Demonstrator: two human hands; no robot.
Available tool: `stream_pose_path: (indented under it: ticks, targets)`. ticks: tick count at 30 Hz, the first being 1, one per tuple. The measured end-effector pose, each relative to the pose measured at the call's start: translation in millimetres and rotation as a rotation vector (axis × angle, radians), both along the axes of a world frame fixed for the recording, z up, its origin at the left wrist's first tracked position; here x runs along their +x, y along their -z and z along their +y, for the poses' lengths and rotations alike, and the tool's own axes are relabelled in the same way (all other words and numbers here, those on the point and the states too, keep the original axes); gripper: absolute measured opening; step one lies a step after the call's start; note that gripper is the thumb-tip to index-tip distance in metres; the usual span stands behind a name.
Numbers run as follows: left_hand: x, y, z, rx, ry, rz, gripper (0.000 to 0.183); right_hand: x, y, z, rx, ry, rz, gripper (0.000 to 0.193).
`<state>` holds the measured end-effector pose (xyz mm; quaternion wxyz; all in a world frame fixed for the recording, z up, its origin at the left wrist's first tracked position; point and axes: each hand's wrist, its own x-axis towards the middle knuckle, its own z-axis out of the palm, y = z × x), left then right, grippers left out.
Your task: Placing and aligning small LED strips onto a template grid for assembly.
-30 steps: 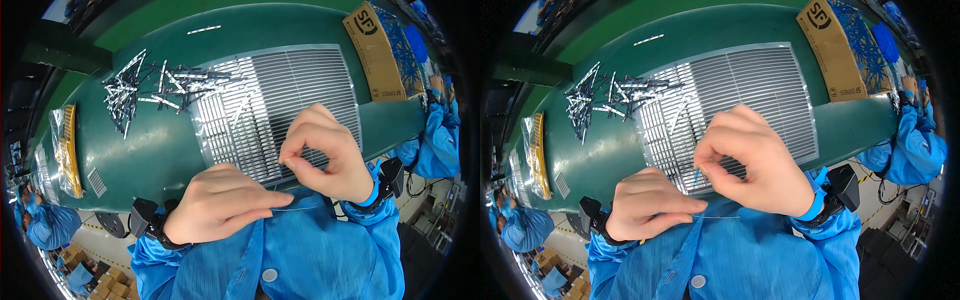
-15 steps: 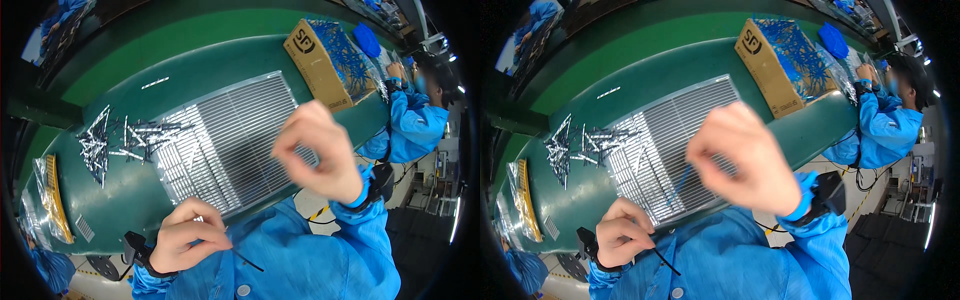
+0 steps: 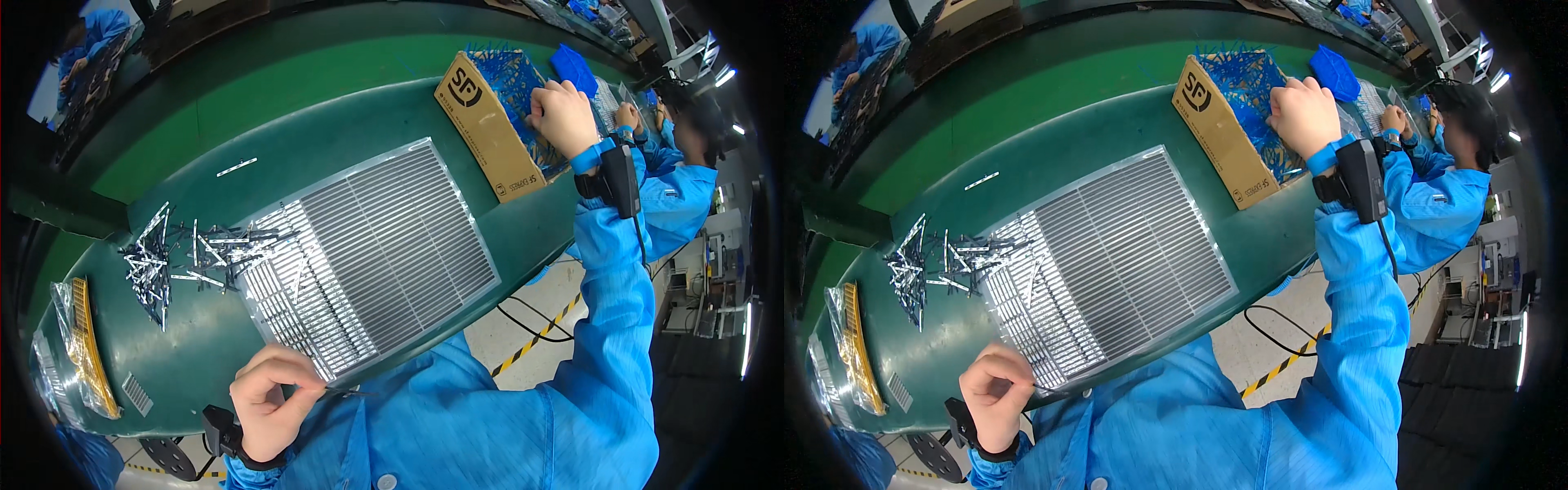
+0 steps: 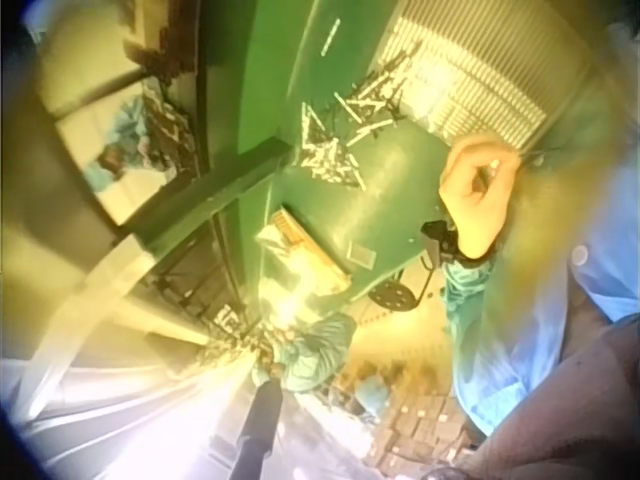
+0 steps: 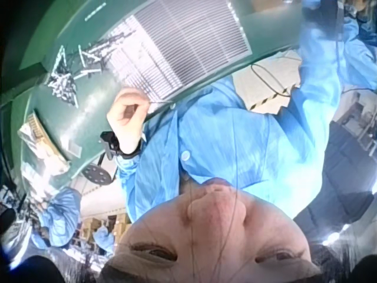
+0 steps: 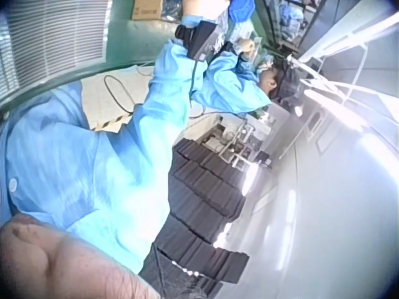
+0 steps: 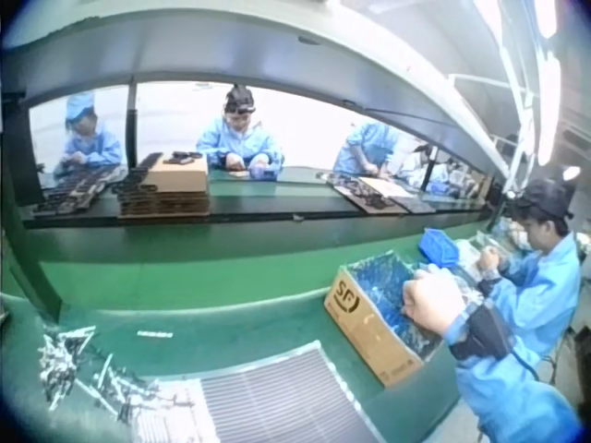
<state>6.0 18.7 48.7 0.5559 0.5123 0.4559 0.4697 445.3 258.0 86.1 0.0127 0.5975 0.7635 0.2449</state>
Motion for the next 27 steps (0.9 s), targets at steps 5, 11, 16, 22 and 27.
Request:
stream_pose_path:
  ticks: [5, 11, 16, 22, 27]
  targets:
    - [0.4, 6.7, -3.7, -0.021, -0.033, 0.019, 0.016, 12.5, 8.8, 8.5, 0.031, 0.012, 0.011, 0.007]
    - [3.5, 11.3, -0.8, 0.031, -0.016, 0.003, 0.018, 36.2, -7.3, 0.9, 0.027, -0.015, 0.091, 0.012]
    - [7.0, 9.6, -4.2, -0.053, -0.002, -0.048, 0.029, 29.6, -12.2, -4.6, -0.084, -0.035, 0.106, 0.006]
    - [6.6, 9.9, -4.0, -0.06, 0.035, -0.073, 0.038, 11.1, -7.3, 1.9, -0.148, 0.018, 0.061, 0.013]
    - [4.2, 7.3, -5.8, -0.126, 0.032, -0.036, 0.037, 15.8, -14.8, -0.8, -0.095, -0.074, 0.168, 0.027]
